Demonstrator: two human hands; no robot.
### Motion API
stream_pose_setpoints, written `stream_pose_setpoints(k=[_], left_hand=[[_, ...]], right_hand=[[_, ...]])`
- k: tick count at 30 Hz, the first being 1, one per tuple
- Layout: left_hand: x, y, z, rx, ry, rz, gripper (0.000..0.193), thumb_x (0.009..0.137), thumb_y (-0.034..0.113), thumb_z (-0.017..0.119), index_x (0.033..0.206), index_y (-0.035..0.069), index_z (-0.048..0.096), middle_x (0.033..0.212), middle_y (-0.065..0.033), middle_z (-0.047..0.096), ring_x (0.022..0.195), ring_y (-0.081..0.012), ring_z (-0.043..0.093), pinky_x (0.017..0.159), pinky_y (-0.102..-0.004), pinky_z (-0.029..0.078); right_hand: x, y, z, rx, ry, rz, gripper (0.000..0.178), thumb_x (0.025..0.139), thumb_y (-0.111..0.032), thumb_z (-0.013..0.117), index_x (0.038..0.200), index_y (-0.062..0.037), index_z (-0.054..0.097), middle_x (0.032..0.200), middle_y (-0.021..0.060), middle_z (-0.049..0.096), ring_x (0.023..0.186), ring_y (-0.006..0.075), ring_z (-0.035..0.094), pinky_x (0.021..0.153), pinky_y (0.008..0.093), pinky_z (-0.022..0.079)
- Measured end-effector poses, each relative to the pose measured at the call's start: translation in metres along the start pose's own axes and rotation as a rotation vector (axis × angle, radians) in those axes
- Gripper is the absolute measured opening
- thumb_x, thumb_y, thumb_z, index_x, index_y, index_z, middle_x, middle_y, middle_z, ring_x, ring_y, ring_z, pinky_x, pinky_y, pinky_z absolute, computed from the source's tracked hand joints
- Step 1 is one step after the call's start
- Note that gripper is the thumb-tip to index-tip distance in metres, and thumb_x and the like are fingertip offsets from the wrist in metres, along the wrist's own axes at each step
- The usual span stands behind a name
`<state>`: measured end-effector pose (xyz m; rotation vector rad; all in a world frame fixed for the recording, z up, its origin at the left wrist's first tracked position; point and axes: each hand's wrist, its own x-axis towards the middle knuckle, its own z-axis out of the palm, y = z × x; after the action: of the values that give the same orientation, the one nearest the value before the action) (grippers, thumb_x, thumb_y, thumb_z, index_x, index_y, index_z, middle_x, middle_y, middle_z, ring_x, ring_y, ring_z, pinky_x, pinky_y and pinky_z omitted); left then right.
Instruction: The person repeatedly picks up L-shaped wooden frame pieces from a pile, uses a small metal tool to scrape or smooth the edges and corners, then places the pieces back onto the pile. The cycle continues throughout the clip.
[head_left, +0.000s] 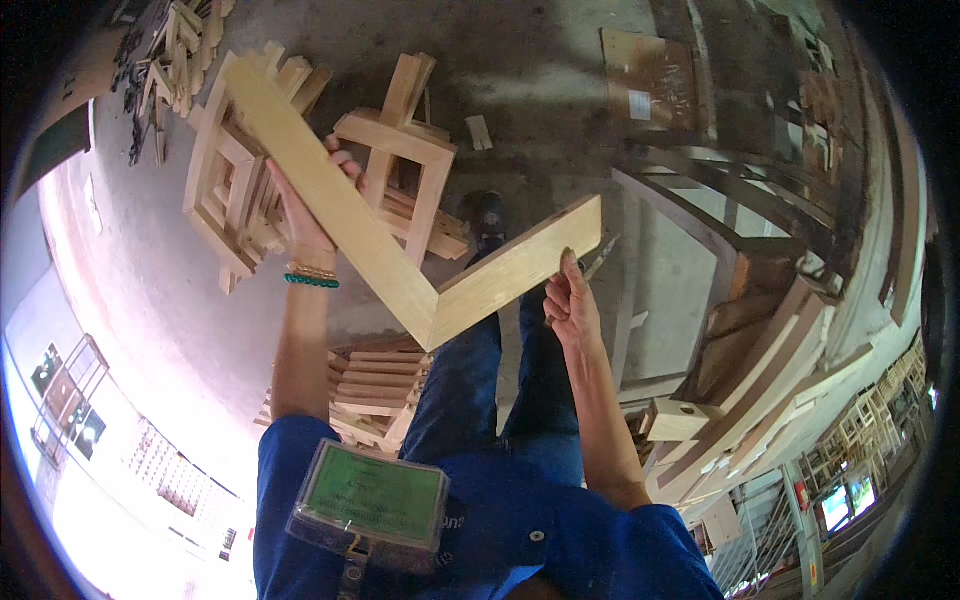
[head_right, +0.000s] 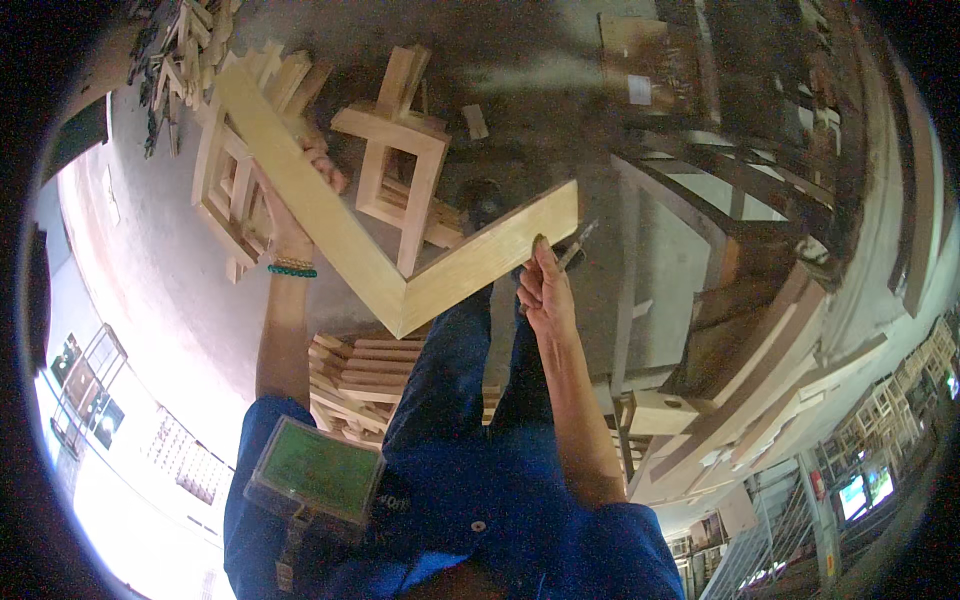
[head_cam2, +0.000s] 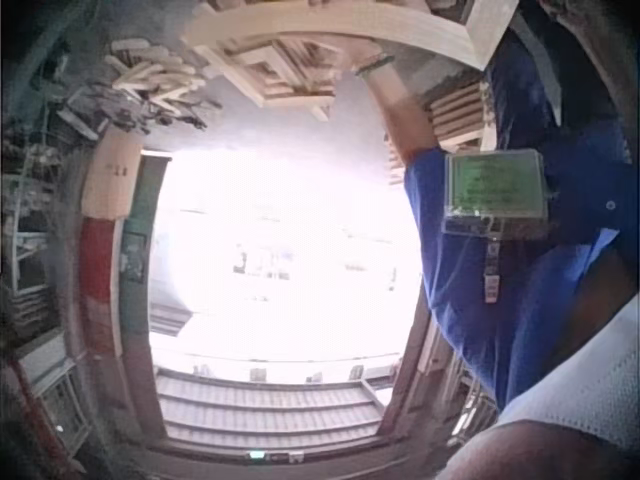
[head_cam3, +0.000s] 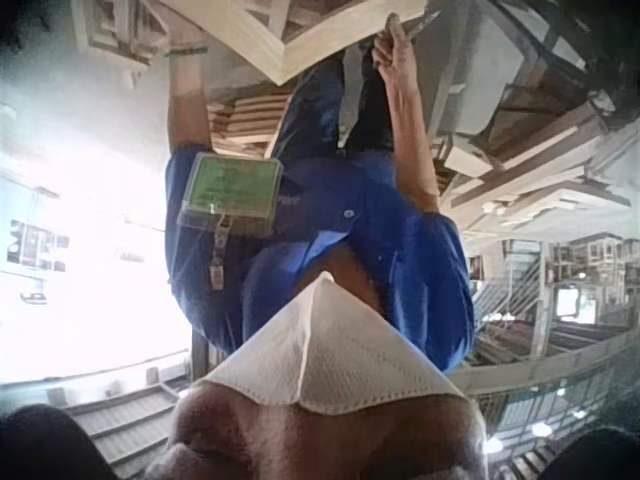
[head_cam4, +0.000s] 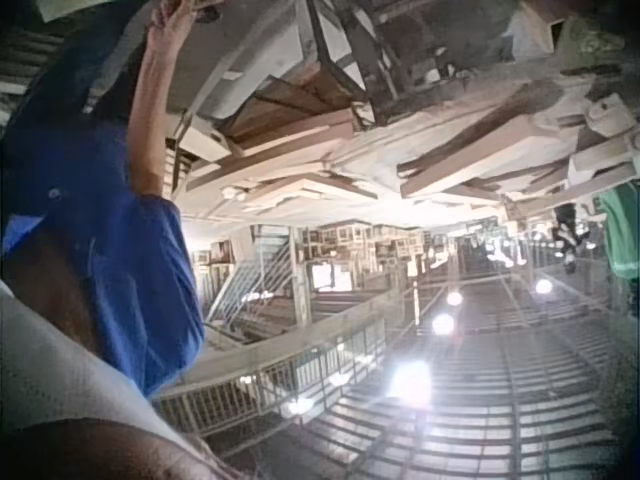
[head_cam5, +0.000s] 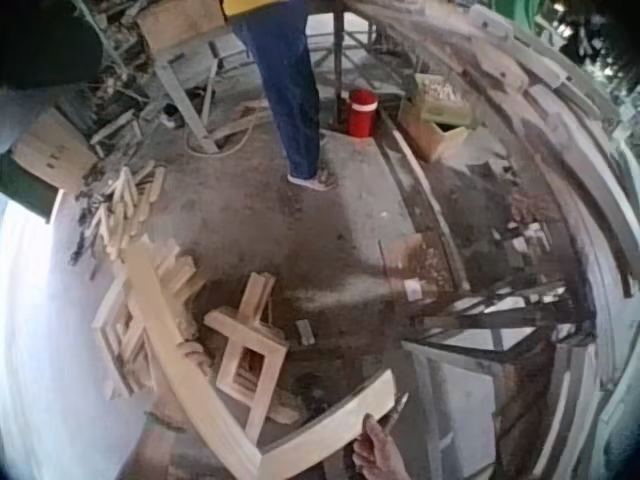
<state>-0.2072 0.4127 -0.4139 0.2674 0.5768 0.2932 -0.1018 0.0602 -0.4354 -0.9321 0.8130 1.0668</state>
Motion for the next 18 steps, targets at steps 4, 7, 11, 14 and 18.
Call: stream_pose_setpoints(k=[4,7,11,14,18], left_hand=[[0.000,-0.028,-0.019,0.222,0.378,0.026,0.085,0.079,0.075,0.044,0.129,0.006,0.044,0.103,-0.0058,0.054,0.104,-0.0227,0.052,0.096,-0.0421,0.040],[-0.012,-0.044,-0.033,0.296,0.535,-0.011,0.078,0.084,0.068,0.045,0.130,0.005,0.043,0.112,-0.0098,0.055,0.113,-0.0248,0.051,0.100,-0.0436,0.040],[-0.039,-0.066,-0.089,0.420,0.570,0.041,0.068,0.088,0.053,0.053,0.133,0.005,0.038,0.120,-0.0139,0.052,0.117,-0.0256,0.049,0.104,-0.0424,0.040],[-0.029,-0.078,-0.080,0.372,0.640,0.076,0.065,0.086,0.048,0.060,0.131,0.005,0.040,0.115,-0.0127,0.054,0.112,-0.0238,0.053,0.102,-0.0408,0.043],[-0.028,-0.073,-0.082,0.384,0.662,0.025,0.056,0.083,0.042,0.066,0.122,0.005,0.049,0.105,-0.0101,0.059,0.101,-0.0225,0.059,0.095,-0.0377,0.047]], right_hand=[[0.010,0.012,-0.013,-0.084,0.037,-0.018,0.030,0.085,-0.044,0.066,0.080,-0.0154,0.056,0.067,-0.0077,0.047,0.040,-0.0017,0.029,0.033,0.0162,0.019],[0.014,0.022,-0.020,-0.082,0.051,-0.015,0.031,0.084,-0.044,0.067,0.085,-0.0148,0.057,0.069,-0.0082,0.047,0.041,-0.0016,0.029,0.033,0.0166,0.020],[0.019,0.033,-0.008,-0.080,0.049,0.025,0.031,0.084,-0.043,0.067,0.092,-0.0149,0.058,0.073,-0.0079,0.050,0.041,-0.0016,0.026,0.034,0.0159,0.020],[0.025,0.038,-0.008,-0.090,0.029,0.024,0.023,0.087,-0.038,0.064,0.090,-0.0165,0.057,0.077,-0.0067,0.056,0.039,-0.0023,0.025,0.033,0.0146,0.020],[0.026,0.041,-0.008,-0.048,0.021,0.002,0.024,0.088,-0.037,0.064,0.093,-0.0152,0.057,0.070,-0.0084,0.048,0.040,-0.0020,0.026,0.033,0.0156,0.020]])
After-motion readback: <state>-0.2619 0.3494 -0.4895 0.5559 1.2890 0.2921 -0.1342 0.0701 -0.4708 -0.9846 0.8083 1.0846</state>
